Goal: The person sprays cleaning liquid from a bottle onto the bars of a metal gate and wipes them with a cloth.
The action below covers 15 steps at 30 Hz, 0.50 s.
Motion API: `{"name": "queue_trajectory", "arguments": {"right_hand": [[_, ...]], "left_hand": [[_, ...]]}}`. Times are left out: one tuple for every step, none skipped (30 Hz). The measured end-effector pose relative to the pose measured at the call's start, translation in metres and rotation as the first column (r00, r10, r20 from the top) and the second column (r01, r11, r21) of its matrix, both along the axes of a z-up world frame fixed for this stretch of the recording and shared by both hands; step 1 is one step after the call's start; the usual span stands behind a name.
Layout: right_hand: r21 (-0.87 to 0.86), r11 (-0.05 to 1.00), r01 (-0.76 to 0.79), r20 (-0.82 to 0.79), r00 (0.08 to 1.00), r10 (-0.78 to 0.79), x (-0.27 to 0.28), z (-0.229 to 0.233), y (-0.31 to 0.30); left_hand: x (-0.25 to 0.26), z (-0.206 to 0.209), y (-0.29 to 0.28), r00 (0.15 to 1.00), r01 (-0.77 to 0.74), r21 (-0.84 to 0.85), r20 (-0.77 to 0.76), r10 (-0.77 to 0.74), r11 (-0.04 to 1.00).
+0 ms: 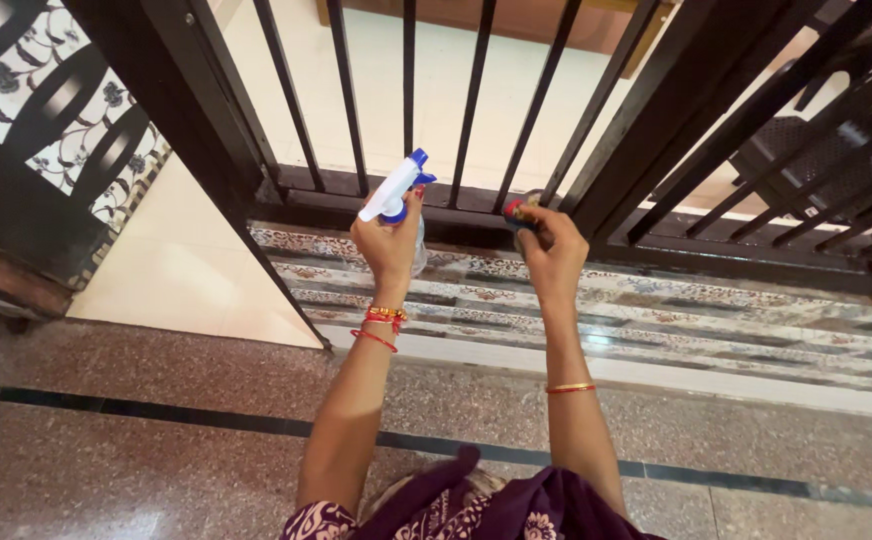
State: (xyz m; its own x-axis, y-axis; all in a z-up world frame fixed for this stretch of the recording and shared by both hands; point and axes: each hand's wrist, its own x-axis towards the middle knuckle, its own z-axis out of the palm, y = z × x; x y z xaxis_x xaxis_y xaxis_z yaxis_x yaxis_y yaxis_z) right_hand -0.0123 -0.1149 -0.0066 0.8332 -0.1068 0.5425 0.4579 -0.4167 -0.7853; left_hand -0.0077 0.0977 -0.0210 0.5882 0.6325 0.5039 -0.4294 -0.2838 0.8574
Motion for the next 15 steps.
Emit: {"name": "queue_trajectory", "arguments": {"right_hand": [[0.059, 0.998, -0.030, -0.024, 0.999, 0.032, -0.001, 0.007, 0.001], [0.116, 0.991, -0.061, -0.048, 0.997, 0.068, -0.003, 0.014, 0.003], [0.149, 0.984, -0.096, -0.030, 0.994, 0.101, -0.004, 0.022, 0.004], [0.182, 0.974, -0.131, -0.005, 0.991, 0.134, -0.003, 0.033, 0.007], [0.214, 0.962, -0.166, 0.020, 0.986, 0.166, -0.002, 0.045, 0.009], [0.203, 0.959, -0.196, 0.069, 0.980, 0.186, -0.001, 0.058, 0.011], [0.190, 0.956, -0.226, 0.117, 0.972, 0.206, -0.001, 0.072, 0.013], [0.175, 0.951, -0.254, 0.166, 0.960, 0.226, 0.000, 0.088, 0.016], [0.143, 0.955, -0.260, 0.212, 0.951, 0.227, 0.003, 0.105, 0.020], [0.111, 0.958, -0.264, 0.257, 0.939, 0.229, 0.006, 0.121, 0.023], [0.084, 0.959, -0.272, 0.333, 0.914, 0.230, 0.009, 0.136, 0.028], [0.053, 0.959, -0.280, 0.406, 0.883, 0.235, 0.013, 0.149, 0.034], [0.030, 0.966, -0.258, 0.463, 0.860, 0.215, 0.019, 0.160, 0.040], [0.007, 0.972, -0.237, 0.518, 0.832, 0.199, 0.026, 0.169, 0.045], [-0.015, 0.977, -0.214, 0.570, 0.800, 0.185, 0.036, 0.176, 0.051]], "left_hand": [[0.001, 0.000, -0.002, 1.000, 0.000, 0.008, 0.010, 0.000, 1.000], [0.001, 0.000, -0.004, 1.000, -0.002, 0.015, 0.017, 0.002, 1.000], [0.000, -0.001, -0.006, 1.000, -0.005, 0.021, 0.025, 0.004, 1.000], [0.000, -0.001, -0.007, 1.000, -0.005, 0.022, 0.005, 0.005, 1.000], [0.000, -0.001, -0.008, 1.000, -0.006, 0.022, -0.014, 0.007, 1.000], [0.000, -0.002, -0.009, 0.999, -0.006, 0.023, -0.034, 0.007, 1.000], [0.000, -0.002, -0.008, 1.000, -0.006, 0.023, -0.029, 0.007, 1.000], [0.000, -0.002, -0.007, 1.000, -0.006, 0.024, -0.023, 0.007, 1.000], [0.000, -0.001, -0.006, 1.000, -0.006, 0.025, -0.017, 0.006, 1.000], [0.000, -0.001, -0.006, 1.000, -0.015, 0.050, -0.020, 0.016, 0.999], [0.000, -0.001, -0.006, 0.999, -0.024, 0.075, -0.022, 0.025, 0.997], [-0.001, -0.001, -0.006, 0.999, -0.034, 0.099, -0.024, 0.037, 0.995], [-0.001, -0.001, -0.006, 0.999, -0.033, 0.098, -0.025, 0.035, 0.995], [-0.002, 0.000, -0.006, 0.999, -0.033, 0.097, -0.025, 0.036, 0.995], [-0.003, 0.001, -0.007, 0.999, -0.033, 0.096, -0.025, 0.036, 0.995]]}}
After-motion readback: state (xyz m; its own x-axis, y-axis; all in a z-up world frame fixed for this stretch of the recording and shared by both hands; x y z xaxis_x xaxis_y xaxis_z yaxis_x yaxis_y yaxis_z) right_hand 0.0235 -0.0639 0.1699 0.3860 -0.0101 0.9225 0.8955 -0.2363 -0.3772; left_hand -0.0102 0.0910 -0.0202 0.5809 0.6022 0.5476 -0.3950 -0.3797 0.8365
